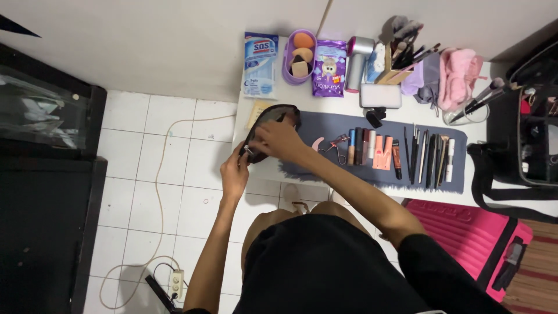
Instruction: The person organizes cosmetic items on a white table, placing brushes, lipsticks, and other makeup tools into a black cosmetic bag. They then move a standing fan to a different location and plug it in.
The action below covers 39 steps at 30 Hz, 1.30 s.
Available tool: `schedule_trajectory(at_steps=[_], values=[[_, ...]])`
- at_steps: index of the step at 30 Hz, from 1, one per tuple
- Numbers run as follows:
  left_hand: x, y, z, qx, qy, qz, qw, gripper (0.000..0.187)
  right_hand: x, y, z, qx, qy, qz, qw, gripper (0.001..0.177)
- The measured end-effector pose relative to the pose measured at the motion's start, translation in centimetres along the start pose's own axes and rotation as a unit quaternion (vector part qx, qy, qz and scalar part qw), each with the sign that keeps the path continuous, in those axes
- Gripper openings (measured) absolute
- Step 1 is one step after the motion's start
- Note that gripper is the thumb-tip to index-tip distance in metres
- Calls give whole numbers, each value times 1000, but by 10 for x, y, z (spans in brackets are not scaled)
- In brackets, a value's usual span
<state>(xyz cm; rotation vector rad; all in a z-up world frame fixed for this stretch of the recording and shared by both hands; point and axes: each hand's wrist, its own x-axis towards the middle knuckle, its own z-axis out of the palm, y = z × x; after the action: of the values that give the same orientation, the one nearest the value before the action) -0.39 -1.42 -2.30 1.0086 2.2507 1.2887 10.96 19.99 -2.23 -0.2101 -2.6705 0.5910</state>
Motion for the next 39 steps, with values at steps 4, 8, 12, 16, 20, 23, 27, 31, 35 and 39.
schedule_trajectory(at_steps=[4, 8, 12, 16, 20, 23, 27, 31, 35, 39], values=[[4, 15, -5, 20, -12, -19, 1000, 49, -8, -12, -15, -94, 11, -108, 990, 35], [3, 17, -5, 26, 3, 17, 999, 50, -4, -22, -15, -196, -2, -140, 971, 23], [4, 11, 1, 11, 18, 27, 999, 40, 11, -31, -25, -205, -33, -137, 969, 26], [29, 31, -2, 6, 33, 69, 997, 19, 32, -17, -58, -188, -7, -155, 970, 31], [63, 75, -18, 39, 7, 93, 995, 16, 51, -1, -110, -173, -2, -159, 972, 25], [82, 114, -38, -12, -1, 168, 986, 16, 53, -7, -147, -121, 37, -148, 981, 25], [95, 157, -62, 19, -51, 174, 983, 14, 49, -16, -177, -35, 38, -61, 997, 22], [101, 181, -66, 26, -52, 194, 979, 17, 47, -22, -184, 24, 125, -25, 992, 16], [95, 188, -53, 65, 7, 260, 963, 16, 43, -6, -166, 86, 182, 37, 979, 16], [81, 192, -31, 73, 54, 247, 965, 18, 34, 23, -135, 198, 108, 268, 937, 28]])
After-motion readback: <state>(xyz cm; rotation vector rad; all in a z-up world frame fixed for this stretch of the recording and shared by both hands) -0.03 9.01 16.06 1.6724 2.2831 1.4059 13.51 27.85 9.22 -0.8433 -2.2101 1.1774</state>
